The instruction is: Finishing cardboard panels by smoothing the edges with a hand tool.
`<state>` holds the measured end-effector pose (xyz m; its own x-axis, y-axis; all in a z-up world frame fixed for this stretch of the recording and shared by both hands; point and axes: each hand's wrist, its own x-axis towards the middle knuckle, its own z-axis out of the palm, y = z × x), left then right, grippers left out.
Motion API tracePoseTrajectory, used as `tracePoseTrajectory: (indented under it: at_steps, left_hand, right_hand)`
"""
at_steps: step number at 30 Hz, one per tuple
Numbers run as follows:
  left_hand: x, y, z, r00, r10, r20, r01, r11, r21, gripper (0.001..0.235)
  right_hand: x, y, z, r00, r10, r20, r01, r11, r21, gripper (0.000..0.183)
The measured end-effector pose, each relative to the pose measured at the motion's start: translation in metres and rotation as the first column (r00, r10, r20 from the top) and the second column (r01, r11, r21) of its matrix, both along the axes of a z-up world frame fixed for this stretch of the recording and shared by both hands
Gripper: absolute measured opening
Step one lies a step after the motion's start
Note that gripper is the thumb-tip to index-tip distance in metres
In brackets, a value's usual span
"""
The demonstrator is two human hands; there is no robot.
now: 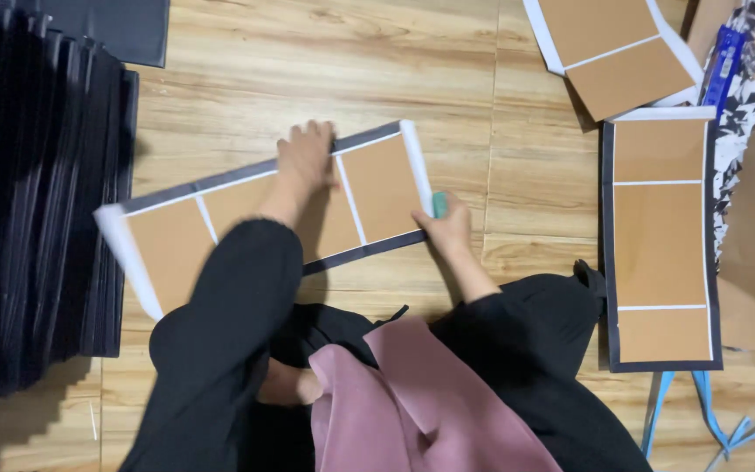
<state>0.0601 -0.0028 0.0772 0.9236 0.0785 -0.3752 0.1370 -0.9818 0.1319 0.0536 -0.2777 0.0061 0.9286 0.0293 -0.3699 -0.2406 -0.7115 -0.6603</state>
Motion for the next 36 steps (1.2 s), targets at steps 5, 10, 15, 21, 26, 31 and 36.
tracePoseTrajectory:
  at_steps: [5, 10, 15, 21, 26, 31, 36]
  left_hand:
    - [-0.011, -0.065, 0.071, 0.895, -0.438, 0.084, 0.446, 0.879, -0.170, 0.077]
    - [-0.003, -0.087, 0.009, 0.732, -0.674, -0.097, 0.681, 0.726, 0.093, 0.087]
    - [-0.032, -0.060, -0.026, 0.760, -0.616, 0.207, 0.618, 0.784, 0.062, 0.082]
    - [-0.041, -0.064, -0.064, 0.721, -0.393, 0.571, 0.537, 0.838, -0.102, 0.060]
    - [-0.038, -0.064, -0.084, 0.691, -0.372, 0.620, 0.506, 0.861, -0.048, 0.056]
    - [-0.041, -0.064, -0.077, 0.715, -0.333, 0.615, 0.471, 0.879, -0.071, 0.057]
    - [-0.041, -0.064, -0.071, 0.788, -0.327, 0.521, 0.426, 0.901, -0.079, 0.049]
  right_hand:
    - [-0.019, 0.033, 0.051, 0.916, 0.396, 0.065, -0.337, 0.848, -0.410, 0.034]
    - [-0.037, 0.040, 0.092, 0.670, 0.737, -0.084, -0.669, 0.551, -0.500, 0.061]
    - [-0.004, 0.036, 0.118, 0.946, 0.324, -0.014, -0.322, 0.945, 0.060, 0.049]
    - [0.091, 0.067, 0.022, 0.788, 0.433, 0.438, -0.471, 0.882, -0.024, 0.025]
    - [0.105, 0.094, 0.024, 0.625, 0.539, 0.564, -0.574, 0.807, -0.136, 0.021]
    - [0.072, 0.058, 0.035, 0.591, 0.649, 0.479, -0.548, 0.759, -0.351, 0.019]
    - [0.017, 0.025, 0.053, 0.665, 0.641, 0.384, -0.604, 0.764, -0.229, 0.015]
